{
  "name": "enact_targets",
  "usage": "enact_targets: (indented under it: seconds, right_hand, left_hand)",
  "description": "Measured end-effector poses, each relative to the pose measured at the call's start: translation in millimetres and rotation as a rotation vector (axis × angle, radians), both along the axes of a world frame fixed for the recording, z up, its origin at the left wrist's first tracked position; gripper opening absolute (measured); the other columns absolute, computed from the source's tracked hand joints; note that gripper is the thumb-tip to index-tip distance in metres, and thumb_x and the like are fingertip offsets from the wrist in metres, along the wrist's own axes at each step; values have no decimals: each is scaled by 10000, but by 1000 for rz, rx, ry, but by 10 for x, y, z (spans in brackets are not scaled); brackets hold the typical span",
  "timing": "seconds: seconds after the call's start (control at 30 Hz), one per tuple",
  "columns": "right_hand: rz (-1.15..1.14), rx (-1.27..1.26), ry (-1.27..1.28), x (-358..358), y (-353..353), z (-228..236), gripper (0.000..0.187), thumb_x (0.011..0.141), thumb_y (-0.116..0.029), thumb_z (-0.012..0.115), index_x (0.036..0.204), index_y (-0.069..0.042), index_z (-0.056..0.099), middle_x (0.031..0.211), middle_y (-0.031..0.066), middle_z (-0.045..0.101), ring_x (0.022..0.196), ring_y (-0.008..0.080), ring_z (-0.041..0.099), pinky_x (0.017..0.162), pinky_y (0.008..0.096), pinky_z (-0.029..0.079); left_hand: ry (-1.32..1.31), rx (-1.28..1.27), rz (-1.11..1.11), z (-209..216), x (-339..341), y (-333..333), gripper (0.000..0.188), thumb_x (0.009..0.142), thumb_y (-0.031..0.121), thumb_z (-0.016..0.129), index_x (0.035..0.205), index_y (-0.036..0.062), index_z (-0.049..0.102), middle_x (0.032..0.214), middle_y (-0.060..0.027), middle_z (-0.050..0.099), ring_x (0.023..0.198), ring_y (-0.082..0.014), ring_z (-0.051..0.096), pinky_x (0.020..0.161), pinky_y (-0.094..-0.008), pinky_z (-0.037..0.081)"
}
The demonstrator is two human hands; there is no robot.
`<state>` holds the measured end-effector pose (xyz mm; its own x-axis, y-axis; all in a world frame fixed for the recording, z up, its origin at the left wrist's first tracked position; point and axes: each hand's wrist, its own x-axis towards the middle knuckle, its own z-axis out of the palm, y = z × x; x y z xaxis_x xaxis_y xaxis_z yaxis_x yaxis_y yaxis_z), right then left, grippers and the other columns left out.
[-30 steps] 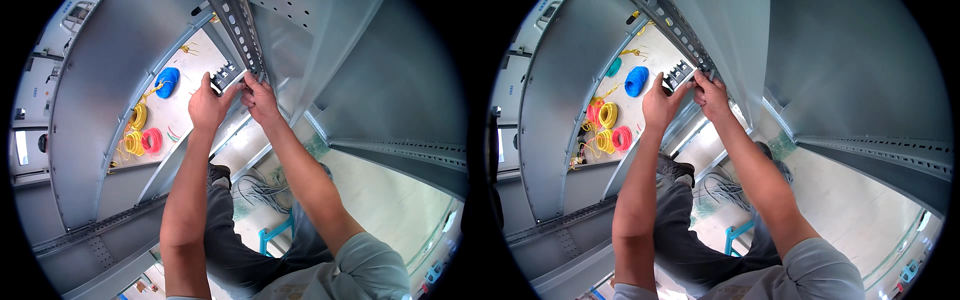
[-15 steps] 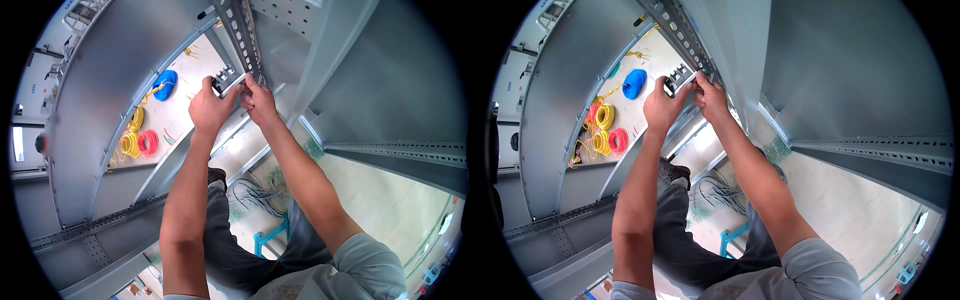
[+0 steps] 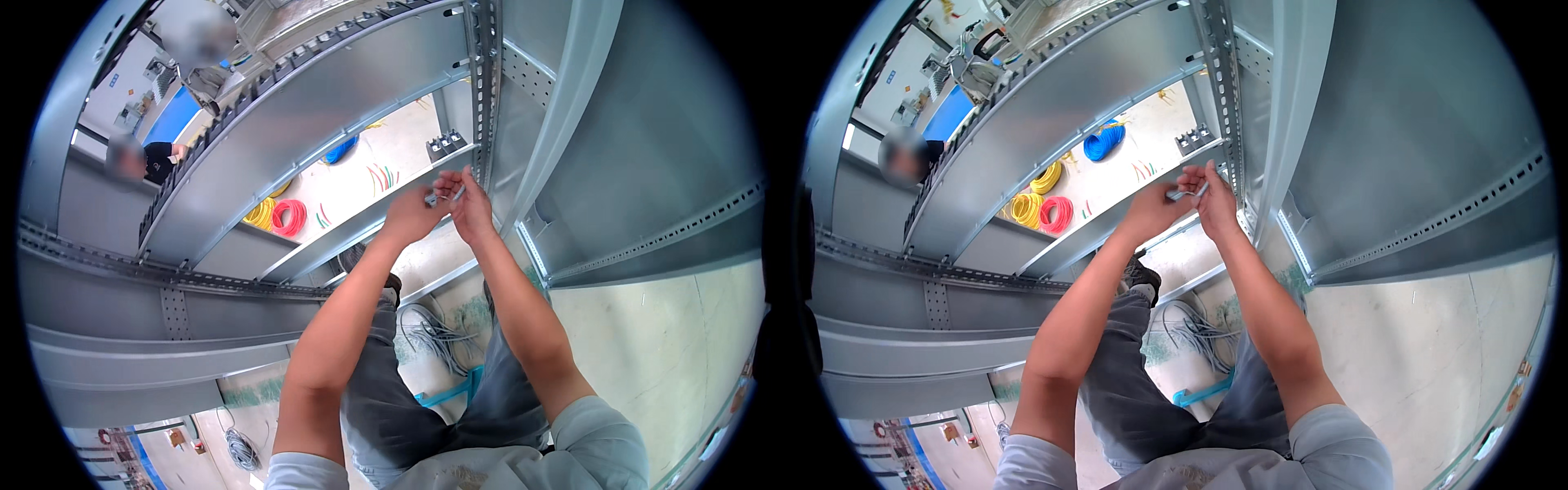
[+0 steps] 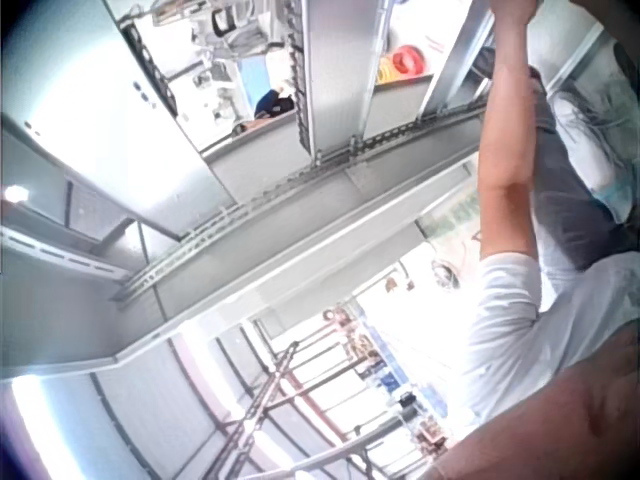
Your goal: The person installs a metal electrical component into a rack using a screwdriver. They secure the component with screws and then connect several colored wires to the component's terminals.
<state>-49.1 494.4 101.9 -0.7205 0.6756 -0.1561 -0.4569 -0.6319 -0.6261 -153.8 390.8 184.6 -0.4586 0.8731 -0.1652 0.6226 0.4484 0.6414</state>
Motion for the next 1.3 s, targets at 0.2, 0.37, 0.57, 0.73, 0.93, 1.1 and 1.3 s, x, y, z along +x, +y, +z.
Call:
enact_targets:
  seconds: [0.2, 0.37, 0.57, 0.73, 0.93, 1.1, 1.3]
  right_hand:
    - [166, 139, -188, -163, -484, 166, 480, 1055, -474, 475, 1197, -42, 630, 1051, 87, 674, 1005, 175, 630, 845, 336, 508]
    - [189, 125, -159, -346, -548, 76, 329, 1016, -362, 611, 1115, -54, 670, 930, 39, 672, 816, 129, 650, 719, 262, 523]
    - [75, -11, -84, -593, -562, -130, 256, 998, -297, 652, 1041, -46, 649, 897, 48, 670, 778, 140, 663, 686, 273, 554]
    - [2, 0, -243, -658, -557, 22, 260, 971, -317, 688, 938, -69, 618, 828, 43, 652, 676, 150, 671, 593, 280, 563]
    - [18, -32, -271, -699, -611, 48, 257, 954, -302, 710, 931, -74, 594, 821, 45, 643, 689, 156, 685, 584, 272, 579]
    - [-10, -30, -229, -737, -543, -3, 230, 961, -270, 697, 920, -62, 608, 820, 52, 649, 688, 155, 691, 581, 264, 581]
    - [-105, 5, -207, -730, -567, -102, 178, 961, -222, 699, 897, -76, 618, 800, 36, 654, 716, 140, 696, 611, 252, 579]
  left_hand:
    - [-788, 47, 200, -5, -274, -717, 233, 959, 260, 687, 928, 30, 695, 725, 4, 591, 571, -92, 562, 568, -242, 544]
    - [-836, 121, 353, -216, -746, -964, 235, 944, 276, 696, 890, 48, 689, 658, 28, 512, 531, -80, 476, 521, -259, 472]
    - [-978, 286, 550, -359, -738, -850, 195, 954, 217, 675, 884, 36, 652, 666, -5, 555, 505, -115, 518, 539, -302, 540]
    - [-898, 274, 493, -410, -836, -799, 164, 941, 207, 694, 868, 63, 663, 642, 7, 551, 476, -100, 499, 522, -298, 531]
    - [-906, 275, 523, -354, -838, -855, 192, 931, 214, 717, 834, 64, 646, 634, 9, 552, 474, -96, 505, 511, -290, 535]
    - [-862, 287, 497, -415, -825, -833, 193, 928, 207, 718, 827, 60, 642, 643, 2, 564, 485, -99, 518, 523, -302, 549]
    - [-1225, 412, 537, -566, -827, -810, 106, 958, 114, 635, 994, 15, 645, 827, -81, 696, 732, -190, 703, 746, -336, 615]
